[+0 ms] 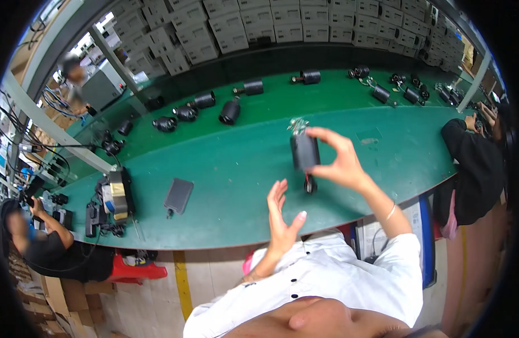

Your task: Assembling electronic camera modules by fitting internal components into plastic housings.

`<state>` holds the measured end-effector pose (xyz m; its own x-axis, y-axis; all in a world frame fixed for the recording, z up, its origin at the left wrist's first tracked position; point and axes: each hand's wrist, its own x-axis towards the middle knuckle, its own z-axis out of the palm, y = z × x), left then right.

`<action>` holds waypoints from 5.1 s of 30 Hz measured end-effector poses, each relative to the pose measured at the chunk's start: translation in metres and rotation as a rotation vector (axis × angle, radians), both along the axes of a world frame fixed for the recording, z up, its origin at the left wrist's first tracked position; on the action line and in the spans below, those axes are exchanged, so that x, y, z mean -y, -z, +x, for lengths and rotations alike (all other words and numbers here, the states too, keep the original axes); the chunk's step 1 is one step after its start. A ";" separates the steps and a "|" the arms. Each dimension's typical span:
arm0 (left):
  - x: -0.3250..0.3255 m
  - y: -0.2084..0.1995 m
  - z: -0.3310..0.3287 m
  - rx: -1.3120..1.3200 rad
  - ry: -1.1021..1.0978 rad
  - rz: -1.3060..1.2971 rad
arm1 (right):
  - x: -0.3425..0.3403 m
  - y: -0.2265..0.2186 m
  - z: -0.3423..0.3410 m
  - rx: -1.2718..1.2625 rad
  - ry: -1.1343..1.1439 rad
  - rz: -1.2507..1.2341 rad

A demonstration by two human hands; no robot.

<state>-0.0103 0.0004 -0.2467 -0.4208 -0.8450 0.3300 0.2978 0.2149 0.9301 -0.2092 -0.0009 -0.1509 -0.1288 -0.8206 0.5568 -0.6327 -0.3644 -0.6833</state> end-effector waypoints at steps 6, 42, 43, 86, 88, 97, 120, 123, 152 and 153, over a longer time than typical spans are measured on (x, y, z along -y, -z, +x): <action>-0.006 -0.027 0.006 -0.121 0.300 0.230 | -0.080 0.039 0.051 -0.239 -0.073 -0.180; -0.044 -0.028 0.019 -0.173 0.744 -0.068 | -0.054 0.031 0.011 0.078 -0.551 0.822; -0.045 -0.028 0.020 -0.239 0.727 -0.010 | -0.052 0.047 0.017 0.217 -0.661 0.947; -0.047 -0.028 0.012 -0.188 0.556 0.087 | -0.087 0.103 0.066 1.828 -0.630 0.259; -0.048 -0.028 0.012 -0.205 0.573 0.103 | -0.087 0.104 0.065 1.836 -0.637 0.281; -0.044 -0.034 0.016 -0.161 0.706 0.251 | -0.088 0.119 0.050 1.745 -0.699 0.340; -0.024 -0.029 0.021 0.310 0.582 -0.103 | -0.113 0.039 0.031 0.787 -0.109 -0.136; -0.017 -0.018 0.020 0.330 0.635 -0.226 | -0.112 0.033 0.046 0.810 -0.162 -0.116; -0.041 -0.048 -0.004 0.170 0.239 0.057 | -0.115 0.025 0.046 0.227 0.155 -0.275; -0.041 -0.049 -0.005 0.195 0.200 0.052 | -0.116 0.025 0.047 0.216 0.152 -0.277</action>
